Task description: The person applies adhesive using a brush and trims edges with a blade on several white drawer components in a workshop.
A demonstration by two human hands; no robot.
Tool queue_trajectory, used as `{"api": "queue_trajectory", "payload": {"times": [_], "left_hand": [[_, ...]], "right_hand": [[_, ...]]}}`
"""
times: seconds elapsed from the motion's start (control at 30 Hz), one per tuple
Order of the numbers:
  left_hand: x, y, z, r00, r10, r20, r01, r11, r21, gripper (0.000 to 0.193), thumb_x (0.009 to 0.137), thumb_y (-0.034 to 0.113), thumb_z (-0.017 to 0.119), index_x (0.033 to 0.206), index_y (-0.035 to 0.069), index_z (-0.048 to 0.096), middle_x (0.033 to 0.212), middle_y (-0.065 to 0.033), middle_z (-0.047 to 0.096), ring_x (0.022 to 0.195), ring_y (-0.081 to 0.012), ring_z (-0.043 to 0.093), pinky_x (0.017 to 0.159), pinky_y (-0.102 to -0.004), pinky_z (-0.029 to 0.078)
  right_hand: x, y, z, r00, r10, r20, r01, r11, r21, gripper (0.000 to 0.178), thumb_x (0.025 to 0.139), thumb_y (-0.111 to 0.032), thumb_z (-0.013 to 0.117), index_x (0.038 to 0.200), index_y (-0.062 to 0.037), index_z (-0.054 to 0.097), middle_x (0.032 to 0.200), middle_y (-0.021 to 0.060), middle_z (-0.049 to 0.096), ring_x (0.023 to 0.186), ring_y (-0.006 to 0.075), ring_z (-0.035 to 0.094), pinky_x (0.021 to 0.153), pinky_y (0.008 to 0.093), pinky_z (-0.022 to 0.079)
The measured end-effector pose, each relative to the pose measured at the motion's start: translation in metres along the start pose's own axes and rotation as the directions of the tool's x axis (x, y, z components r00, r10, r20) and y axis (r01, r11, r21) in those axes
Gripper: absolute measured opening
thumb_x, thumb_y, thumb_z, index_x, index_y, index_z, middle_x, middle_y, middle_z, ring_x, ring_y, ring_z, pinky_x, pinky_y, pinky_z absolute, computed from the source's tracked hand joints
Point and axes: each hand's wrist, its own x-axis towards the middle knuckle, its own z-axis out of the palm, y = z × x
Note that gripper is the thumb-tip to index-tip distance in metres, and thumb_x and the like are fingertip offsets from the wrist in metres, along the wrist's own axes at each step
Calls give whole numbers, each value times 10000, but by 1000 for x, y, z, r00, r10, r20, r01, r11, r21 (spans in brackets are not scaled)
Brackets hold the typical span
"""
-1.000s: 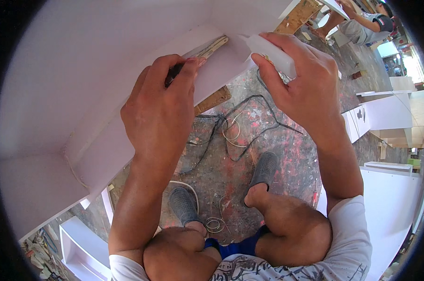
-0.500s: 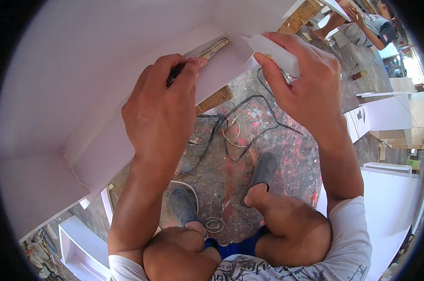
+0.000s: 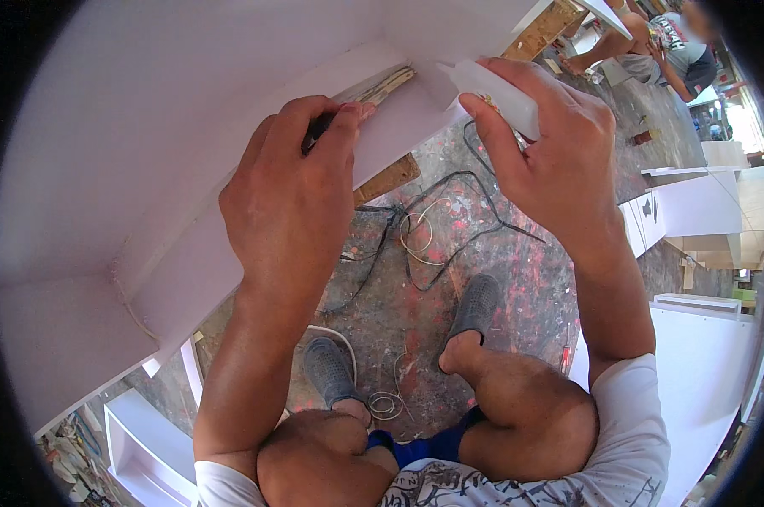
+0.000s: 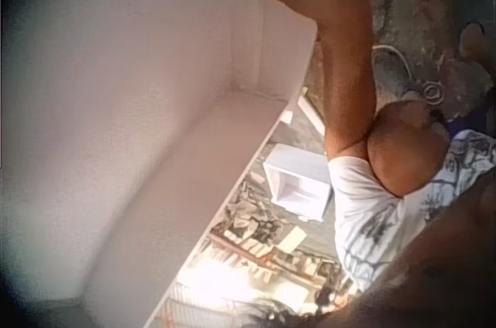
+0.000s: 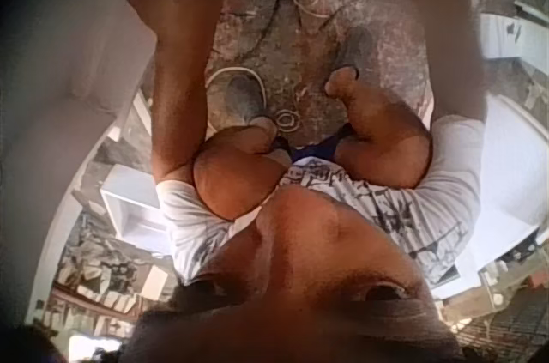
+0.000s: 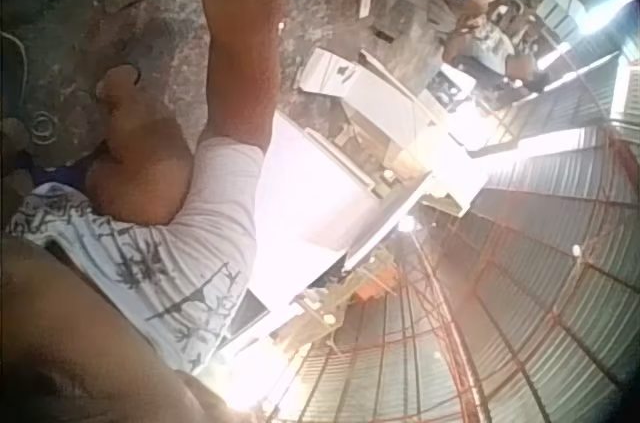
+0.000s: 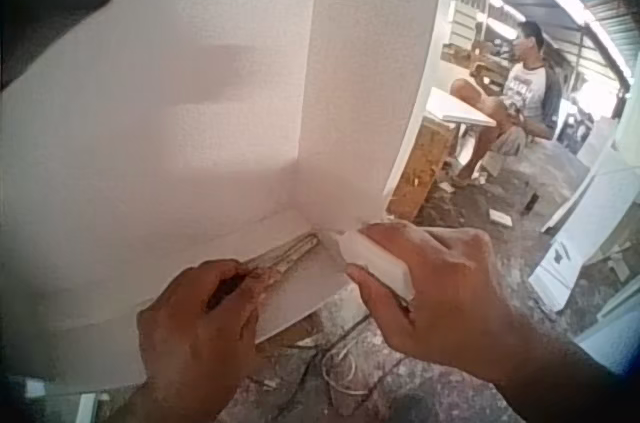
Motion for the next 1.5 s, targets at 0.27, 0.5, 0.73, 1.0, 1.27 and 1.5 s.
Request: {"api": "queue_trajectory", "payload": {"times": [0.27,0.5,0.73,1.0,1.27,1.5], "left_hand": [[1,1,-1,1000,-9,8,9,1000,-6,191,844,131,772,1027,182,794,1025,34,708,904,-181,703,691,-338,578],[2,2,-3,1000,-19,20,19,1000,-2,181,916,159,753,1081,216,803,1046,20,730,883,-210,719,748,-348,591],[0,3,-1,999,-35,21,34,999,15,199,911,171,765,1101,222,802,1041,20,731,861,-204,723,740,-351,592],[2,5,-4,999,-46,4,46,999,22,196,926,184,761,1115,217,803,1040,32,725,858,-194,723,730,-347,586],[6,5,-2,998,-58,24,56,996,75,177,946,205,742,1112,216,803,1037,37,721,844,-196,729,728,-351,584],[7,3,0,996,-70,46,65,992,104,162,947,200,728,1099,191,784,1034,27,707,853,-204,721,708,-361,590]], "right_hand": [[0,-1,-2,1000,18,-10,-18,1000,21,202,898,-197,774,1032,-54,724,791,170,719,691,394,706,607,445,555],[-2,2,1,999,-6,-36,7,1000,15,204,899,-195,779,1033,-52,723,811,168,727,699,389,712,616,445,561],[-6,-8,-8,997,56,-53,-55,998,14,240,886,-194,803,1063,-51,728,866,160,749,740,363,737,653,407,585],[-10,-10,-22,998,8,-67,-9,1000,-10,277,898,-105,818,1147,-10,746,919,127,794,753,173,771,643,282,585],[-16,-15,-29,996,58,-70,-56,998,29,275,901,-95,813,1155,-10,750,951,140,796,781,168,773,668,276,596],[-15,-9,-19,993,65,-99,-60,997,57,268,904,-103,811,1150,-15,752,918,132,792,751,152,764,647,271,579]]}}
